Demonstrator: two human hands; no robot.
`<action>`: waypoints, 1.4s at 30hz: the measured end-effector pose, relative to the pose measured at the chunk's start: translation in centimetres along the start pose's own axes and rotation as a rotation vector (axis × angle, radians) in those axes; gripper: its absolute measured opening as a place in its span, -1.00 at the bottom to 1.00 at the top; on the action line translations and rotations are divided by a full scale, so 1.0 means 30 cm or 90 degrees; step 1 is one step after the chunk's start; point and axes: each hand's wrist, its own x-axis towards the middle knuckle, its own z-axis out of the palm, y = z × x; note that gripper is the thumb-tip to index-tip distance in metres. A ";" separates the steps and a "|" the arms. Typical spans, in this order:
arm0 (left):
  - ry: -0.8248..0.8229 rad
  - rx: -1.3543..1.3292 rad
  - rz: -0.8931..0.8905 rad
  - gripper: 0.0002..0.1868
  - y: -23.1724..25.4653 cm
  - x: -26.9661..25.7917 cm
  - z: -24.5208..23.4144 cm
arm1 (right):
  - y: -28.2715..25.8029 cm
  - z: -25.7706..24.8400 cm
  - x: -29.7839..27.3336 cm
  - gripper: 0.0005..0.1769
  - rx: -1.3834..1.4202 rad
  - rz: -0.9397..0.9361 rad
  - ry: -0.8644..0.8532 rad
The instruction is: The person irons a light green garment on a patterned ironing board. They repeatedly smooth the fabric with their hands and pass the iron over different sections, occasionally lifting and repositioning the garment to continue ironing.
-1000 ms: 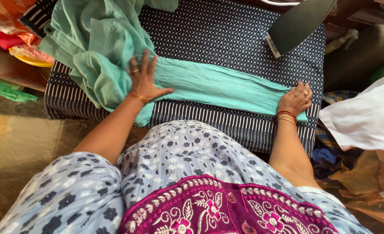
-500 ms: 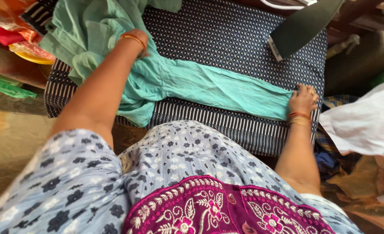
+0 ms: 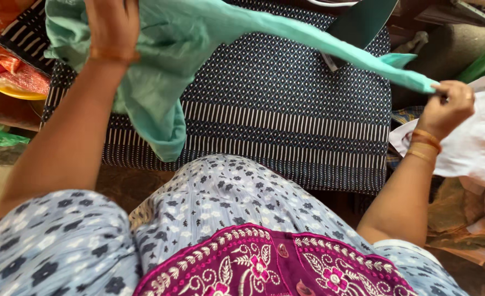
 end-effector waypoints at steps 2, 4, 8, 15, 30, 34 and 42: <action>-0.064 0.017 0.095 -0.84 0.122 -0.107 -0.109 | -0.020 -0.002 -0.099 -0.79 -0.032 0.009 0.031; -0.195 -0.024 0.066 -0.69 0.225 -0.229 -0.182 | -0.027 0.033 -0.239 -0.77 -0.085 0.067 0.006; -0.431 0.014 -0.027 -0.74 0.320 -0.452 -0.256 | -0.084 0.049 -0.526 -0.91 -0.107 0.072 -0.165; -0.784 0.044 -0.158 -0.52 0.383 -0.418 -0.247 | -0.143 -0.013 -0.552 -0.61 -0.217 0.135 -0.206; -0.334 0.103 -0.363 -0.06 0.225 -0.146 0.512 | -0.061 0.407 -0.346 -0.41 -0.283 0.521 -0.215; -0.510 0.190 -0.511 -0.30 0.009 -0.317 0.620 | -0.065 0.375 -0.407 -0.49 -0.224 0.508 -0.109; 0.058 -0.053 -0.343 -0.77 -0.029 -0.212 0.327 | -0.030 0.331 -0.341 -0.57 -0.224 0.449 -0.015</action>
